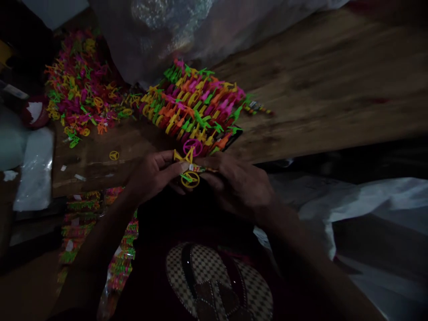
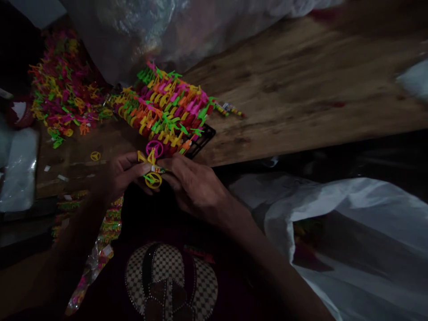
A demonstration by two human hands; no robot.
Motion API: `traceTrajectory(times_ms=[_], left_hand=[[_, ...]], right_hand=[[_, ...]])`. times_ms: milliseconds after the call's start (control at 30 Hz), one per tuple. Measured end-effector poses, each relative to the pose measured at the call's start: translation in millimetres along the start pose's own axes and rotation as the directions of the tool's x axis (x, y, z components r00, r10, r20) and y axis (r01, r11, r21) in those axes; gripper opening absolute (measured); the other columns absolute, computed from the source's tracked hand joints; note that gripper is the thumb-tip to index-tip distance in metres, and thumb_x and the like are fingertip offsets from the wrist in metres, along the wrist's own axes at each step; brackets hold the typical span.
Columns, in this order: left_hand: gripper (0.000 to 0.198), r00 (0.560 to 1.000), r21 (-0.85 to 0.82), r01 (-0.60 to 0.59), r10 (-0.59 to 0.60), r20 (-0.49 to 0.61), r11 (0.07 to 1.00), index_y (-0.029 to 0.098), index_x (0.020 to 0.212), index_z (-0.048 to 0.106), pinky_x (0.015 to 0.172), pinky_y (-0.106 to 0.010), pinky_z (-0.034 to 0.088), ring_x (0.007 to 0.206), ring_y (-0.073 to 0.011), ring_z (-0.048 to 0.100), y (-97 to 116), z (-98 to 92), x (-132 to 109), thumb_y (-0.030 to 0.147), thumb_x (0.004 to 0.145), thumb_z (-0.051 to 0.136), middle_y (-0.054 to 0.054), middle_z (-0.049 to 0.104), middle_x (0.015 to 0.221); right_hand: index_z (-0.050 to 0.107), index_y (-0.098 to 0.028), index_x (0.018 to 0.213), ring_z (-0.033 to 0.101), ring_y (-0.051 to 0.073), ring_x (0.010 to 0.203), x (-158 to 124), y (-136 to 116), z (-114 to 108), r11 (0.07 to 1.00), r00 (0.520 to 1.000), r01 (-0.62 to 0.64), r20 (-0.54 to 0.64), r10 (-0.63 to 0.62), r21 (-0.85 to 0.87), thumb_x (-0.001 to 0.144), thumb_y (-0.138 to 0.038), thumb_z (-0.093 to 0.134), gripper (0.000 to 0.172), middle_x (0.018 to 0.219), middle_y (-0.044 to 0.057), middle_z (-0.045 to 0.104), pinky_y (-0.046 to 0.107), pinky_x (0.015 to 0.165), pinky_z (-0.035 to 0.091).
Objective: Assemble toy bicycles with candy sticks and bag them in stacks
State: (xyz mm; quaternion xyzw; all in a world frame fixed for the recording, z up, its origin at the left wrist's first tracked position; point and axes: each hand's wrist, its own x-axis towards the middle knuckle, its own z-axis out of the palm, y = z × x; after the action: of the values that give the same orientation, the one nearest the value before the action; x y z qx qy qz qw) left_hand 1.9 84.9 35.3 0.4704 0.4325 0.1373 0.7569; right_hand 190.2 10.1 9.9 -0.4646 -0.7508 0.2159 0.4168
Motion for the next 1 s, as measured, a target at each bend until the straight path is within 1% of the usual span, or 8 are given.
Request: traceTrajectory(times_ms=[167,300,400,533,600,700,800,1000], left_hand=[[0.038,0.995,0.303,-0.098,0.092,0.035,0.948,0.015,0.083,0.063,0.042,-0.018,0.047,0.051,-0.0106,0.062,17.4,16.8,4.0,0.052,0.084,0.069,0.001,0.065,0.067],[0.037,0.953,0.615,-0.258,0.303,0.032,0.745,0.016,0.080,0.063,0.044,-0.017,0.037,0.049,-0.0074,0.054,25.9,39.9,8.4,0.051,0.088,0.065,0.003,0.060,0.061],[0.032,0.836,0.760,-0.365,0.548,0.013,0.538,0.018,0.098,0.066,0.055,-0.020,0.045,0.062,-0.0097,0.059,30.8,46.1,9.4,0.049,0.091,0.063,-0.001,0.068,0.081],[0.028,0.604,0.852,-0.428,0.796,0.021,0.302,0.020,0.107,0.065,0.085,-0.030,0.055,0.092,-0.0168,0.068,35.9,37.3,19.3,0.042,0.098,0.052,-0.005,0.072,0.103],[0.027,0.533,0.883,-0.450,0.833,0.147,0.132,0.020,0.112,0.065,0.107,-0.040,0.048,0.120,-0.0224,0.062,37.7,33.9,31.7,0.039,0.098,0.051,-0.006,0.069,0.121],[0.037,0.573,0.890,-0.452,0.748,0.335,-0.053,0.020,0.130,0.058,0.122,-0.051,0.028,0.147,-0.0296,0.036,39.0,34.4,56.9,0.037,0.098,0.049,-0.009,0.051,0.150],[0.049,0.655,0.900,-0.422,0.649,0.387,-0.111,0.018,0.145,0.046,0.125,-0.056,0.015,0.154,-0.0325,0.020,38.1,35.8,82.3,0.034,0.099,0.044,-0.011,0.036,0.161],[0.058,0.721,0.886,-0.449,0.540,0.433,-0.111,0.016,0.155,0.032,0.126,-0.053,0.014,0.154,-0.0292,0.022,32.1,26.0,107.6,0.027,0.098,0.033,-0.010,0.033,0.162]], right_hand=[[0.067,-0.017,0.118,0.069,0.023,0.091,-13.1,-13.1,-13.4,0.973,0.992,-0.125,-0.038,0.119,-0.193,0.097,-0.020,0.055,0.024,0.103,0.009,0.075,0.037,0.081,0.056],[0.074,-0.023,0.107,0.070,0.022,0.100,-29.5,-13.2,-20.2,0.948,0.951,-0.303,-0.032,0.307,0.094,0.094,-0.026,0.061,0.018,0.111,0.006,0.074,0.036,0.086,0.058],[0.075,-0.024,0.101,0.072,0.020,0.087,-42.7,1.1,-16.3,0.838,0.853,-0.447,-0.133,0.505,0.312,0.090,-0.038,0.067,0.019,0.098,0.002,0.076,0.034,0.081,0.060],[0.073,-0.020,0.092,0.069,0.023,0.078,-49.6,35.5,-1.8,0.791,0.644,-0.563,-0.473,0.601,0.240,0.084,-0.045,0.070,0.027,0.087,0.005,0.074,0.037,0.075,0.058],[0.070,-0.018,0.086,0.065,0.022,0.071,-47.4,50.2,5.4,0.802,0.638,-0.584,-0.539,0.550,0.128,0.085,-0.043,0.065,0.025,0.080,0.006,0.071,0.035,0.069,0.056],[0.065,-0.019,0.085,0.061,0.020,0.068,-42.3,61.6,12.2,0.829,0.696,-0.558,-0.556,0.454,-0.021,0.088,-0.038,0.055,0.022,0.079,0.007,0.068,0.034,0.066,0.052],[0.058,-0.021,0.078,0.056,0.017,0.061,-36.9,63.9,12.0,0.832,0.711,-0.552,-0.553,0.435,-0.055,0.090,-0.036,0.051,0.021,0.072,0.005,0.063,0.031,0.061,0.048],[0.053,-0.022,0.074,0.056,0.019,0.068,-15.1,75.4,0.7,0.865,0.718,-0.500,-0.539,0.439,0.038,0.093,-0.038,0.050,0.026,0.071,0.004,0.058,0.033,0.065,0.047]])
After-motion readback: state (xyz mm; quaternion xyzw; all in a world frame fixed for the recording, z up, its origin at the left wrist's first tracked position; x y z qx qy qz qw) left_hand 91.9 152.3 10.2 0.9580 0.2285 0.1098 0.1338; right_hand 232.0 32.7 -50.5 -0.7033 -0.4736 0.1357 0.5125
